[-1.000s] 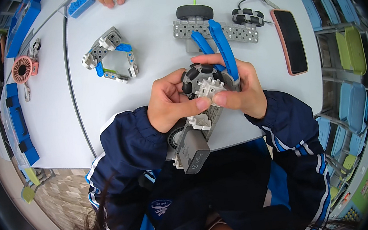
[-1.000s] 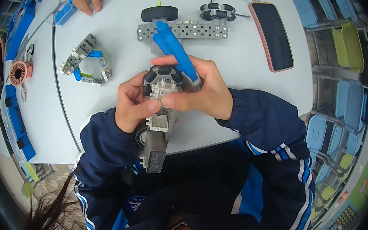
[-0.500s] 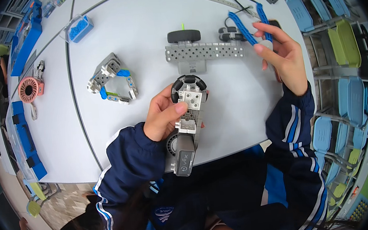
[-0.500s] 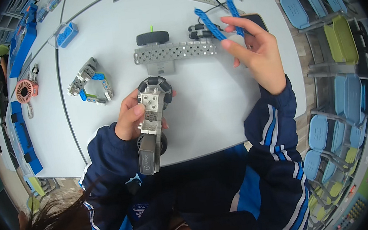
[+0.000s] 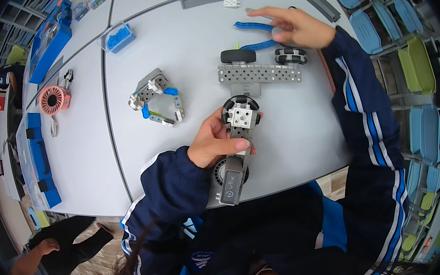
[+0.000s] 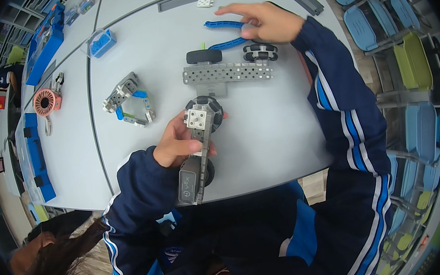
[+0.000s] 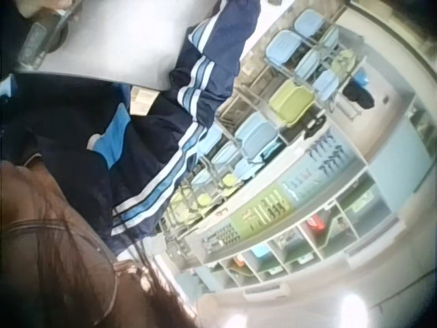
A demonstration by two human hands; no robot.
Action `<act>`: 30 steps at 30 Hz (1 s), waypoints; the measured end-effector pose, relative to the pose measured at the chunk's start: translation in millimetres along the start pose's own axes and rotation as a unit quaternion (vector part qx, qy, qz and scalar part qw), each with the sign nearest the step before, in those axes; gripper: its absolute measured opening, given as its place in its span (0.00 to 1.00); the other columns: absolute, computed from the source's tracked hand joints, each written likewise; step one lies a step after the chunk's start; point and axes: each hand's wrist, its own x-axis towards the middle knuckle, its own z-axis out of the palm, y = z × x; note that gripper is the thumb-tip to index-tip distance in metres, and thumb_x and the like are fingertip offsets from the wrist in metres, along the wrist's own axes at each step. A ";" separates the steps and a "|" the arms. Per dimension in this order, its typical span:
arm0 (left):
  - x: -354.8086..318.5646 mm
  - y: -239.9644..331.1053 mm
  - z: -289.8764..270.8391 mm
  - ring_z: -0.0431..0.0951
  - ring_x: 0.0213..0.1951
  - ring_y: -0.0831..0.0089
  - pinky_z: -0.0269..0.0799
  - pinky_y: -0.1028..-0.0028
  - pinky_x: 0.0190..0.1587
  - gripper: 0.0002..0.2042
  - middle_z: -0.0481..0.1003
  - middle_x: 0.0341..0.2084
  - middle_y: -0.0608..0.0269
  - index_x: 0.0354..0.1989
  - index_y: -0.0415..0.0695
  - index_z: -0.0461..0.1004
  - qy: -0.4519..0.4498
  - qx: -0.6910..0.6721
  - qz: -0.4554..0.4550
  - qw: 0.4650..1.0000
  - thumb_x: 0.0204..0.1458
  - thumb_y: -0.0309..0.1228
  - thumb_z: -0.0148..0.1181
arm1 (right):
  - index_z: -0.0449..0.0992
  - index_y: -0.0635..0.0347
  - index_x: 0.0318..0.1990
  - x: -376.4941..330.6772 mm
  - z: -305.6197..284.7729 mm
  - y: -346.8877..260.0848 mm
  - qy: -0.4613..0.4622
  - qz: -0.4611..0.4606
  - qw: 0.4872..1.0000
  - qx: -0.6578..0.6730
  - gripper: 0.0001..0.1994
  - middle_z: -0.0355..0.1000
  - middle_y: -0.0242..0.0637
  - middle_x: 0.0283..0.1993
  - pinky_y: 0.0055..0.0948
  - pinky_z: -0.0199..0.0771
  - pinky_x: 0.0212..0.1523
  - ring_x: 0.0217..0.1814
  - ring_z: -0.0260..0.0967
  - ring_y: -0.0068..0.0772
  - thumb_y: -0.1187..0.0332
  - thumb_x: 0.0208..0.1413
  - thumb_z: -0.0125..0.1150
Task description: The person assembles a small wheeled robot using VEX robotics parts. They attach wheels to a chassis, connect a motor, and use pliers to secure components. The person repeatedly adjusts and reattaches parts to ensure proper fit.
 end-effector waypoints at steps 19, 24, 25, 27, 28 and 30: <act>5.9 -2.1 9.5 0.82 0.37 0.64 0.82 0.67 0.40 0.25 0.75 0.39 0.59 0.55 0.37 0.64 0.086 -0.033 -0.019 0.996 0.51 0.25 0.68 | 0.75 0.60 0.34 41.5 8.2 -74.5 0.022 -0.001 0.977 0.213 0.14 0.76 0.32 0.36 0.20 0.77 0.42 0.37 0.78 0.21 0.57 0.63 0.60; 5.7 -4.9 12.9 0.83 0.38 0.61 0.81 0.68 0.37 0.25 0.76 0.40 0.55 0.54 0.35 0.63 0.085 -0.034 -0.002 0.996 0.51 0.26 0.69 | 0.75 0.63 0.39 -30.3 37.4 -130.5 -0.070 0.147 0.915 0.369 0.09 0.76 0.34 0.29 0.22 0.80 0.30 0.27 0.77 0.24 0.67 0.58 0.66; 5.5 -6.1 11.4 0.83 0.38 0.60 0.81 0.68 0.37 0.25 0.76 0.40 0.54 0.54 0.35 0.63 0.086 -0.035 0.004 0.996 0.51 0.26 0.69 | 0.75 0.63 0.40 -34.6 41.8 -132.7 -0.087 0.166 0.906 0.379 0.09 0.76 0.33 0.30 0.22 0.80 0.30 0.26 0.77 0.24 0.67 0.58 0.66; 5.0 -6.5 10.4 0.83 0.37 0.60 0.82 0.69 0.37 0.26 0.76 0.41 0.52 0.54 0.34 0.63 0.095 -0.033 0.015 0.995 0.51 0.28 0.69 | 0.74 0.63 0.42 -41.1 52.7 -128.3 -0.080 0.172 0.896 0.400 0.10 0.76 0.33 0.31 0.22 0.80 0.30 0.27 0.76 0.23 0.68 0.58 0.66; 5.2 -7.0 11.4 0.83 0.37 0.60 0.82 0.69 0.37 0.26 0.76 0.41 0.52 0.55 0.33 0.63 0.099 -0.029 0.022 0.994 0.51 0.28 0.69 | 0.74 0.62 0.42 -43.8 57.5 -125.2 -0.075 0.176 0.892 0.410 0.11 0.76 0.33 0.32 0.22 0.80 0.30 0.27 0.76 0.22 0.68 0.57 0.67; 5.7 -8.9 12.2 0.83 0.37 0.62 0.82 0.69 0.37 0.28 0.76 0.41 0.52 0.55 0.33 0.62 0.109 -0.016 0.037 0.993 0.51 0.30 0.70 | 0.74 0.63 0.43 -46.3 64.7 -120.7 -0.057 0.168 0.894 0.410 0.11 0.76 0.32 0.31 0.22 0.81 0.31 0.27 0.75 0.21 0.68 0.57 0.67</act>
